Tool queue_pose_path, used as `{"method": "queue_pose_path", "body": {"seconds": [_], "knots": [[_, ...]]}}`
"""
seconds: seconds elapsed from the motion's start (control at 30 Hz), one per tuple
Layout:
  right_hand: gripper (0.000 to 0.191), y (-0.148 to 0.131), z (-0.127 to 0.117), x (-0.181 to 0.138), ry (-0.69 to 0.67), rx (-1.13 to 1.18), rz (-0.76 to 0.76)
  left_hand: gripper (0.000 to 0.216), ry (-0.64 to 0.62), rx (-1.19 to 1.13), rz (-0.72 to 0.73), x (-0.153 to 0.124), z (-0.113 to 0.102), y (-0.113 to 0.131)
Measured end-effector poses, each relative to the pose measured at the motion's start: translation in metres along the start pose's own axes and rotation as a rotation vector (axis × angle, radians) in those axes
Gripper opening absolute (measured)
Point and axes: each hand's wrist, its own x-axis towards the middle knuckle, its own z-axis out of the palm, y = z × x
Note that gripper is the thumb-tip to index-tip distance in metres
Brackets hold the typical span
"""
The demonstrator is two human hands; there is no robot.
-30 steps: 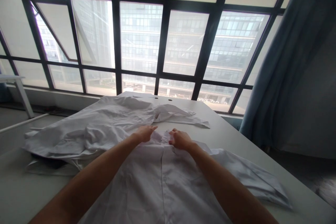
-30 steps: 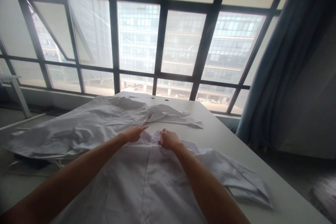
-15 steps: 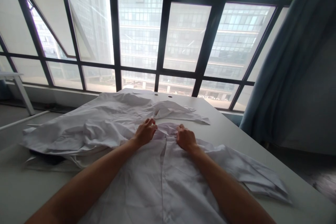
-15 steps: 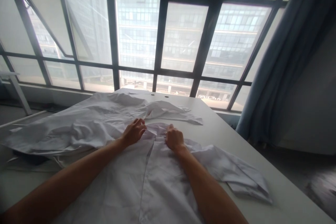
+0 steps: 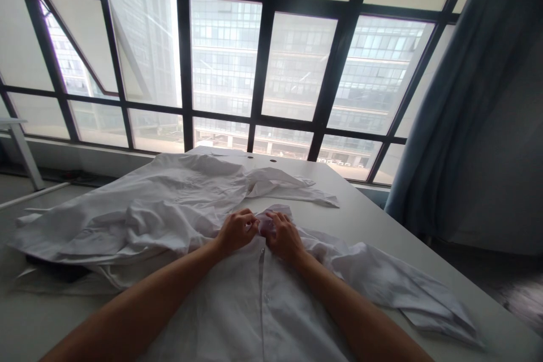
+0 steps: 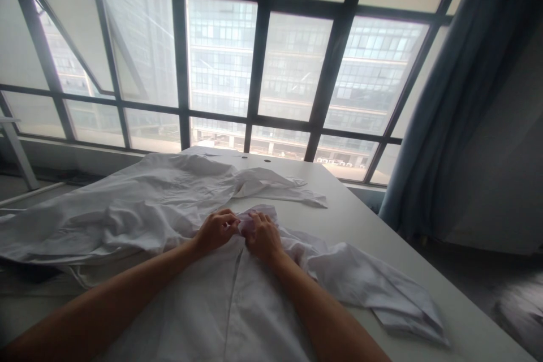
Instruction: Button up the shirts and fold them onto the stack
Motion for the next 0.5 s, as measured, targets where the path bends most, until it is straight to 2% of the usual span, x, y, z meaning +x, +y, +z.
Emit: {"method": "queue_pose_path", "body": {"seconds": [0.1,0.23,0.37,0.5], "knots": [[0.052,0.002,0.000,0.001,-0.026,0.014,-0.027,0.018,0.074,-0.238,-0.046,0.001,0.005,0.001],[0.041,-0.001,-0.004,0.002,-0.039,-0.027,-0.027,0.017,0.139,-0.435,-0.108,0.004,0.012,-0.001],[0.024,-0.004,-0.005,0.002,-0.039,-0.112,-0.004,0.032,0.159,-0.675,-0.268,0.007,0.016,-0.008],[0.017,-0.005,-0.005,0.002,-0.017,-0.148,-0.017,0.046,0.179,-0.795,-0.332,0.008,0.015,-0.012]]}}
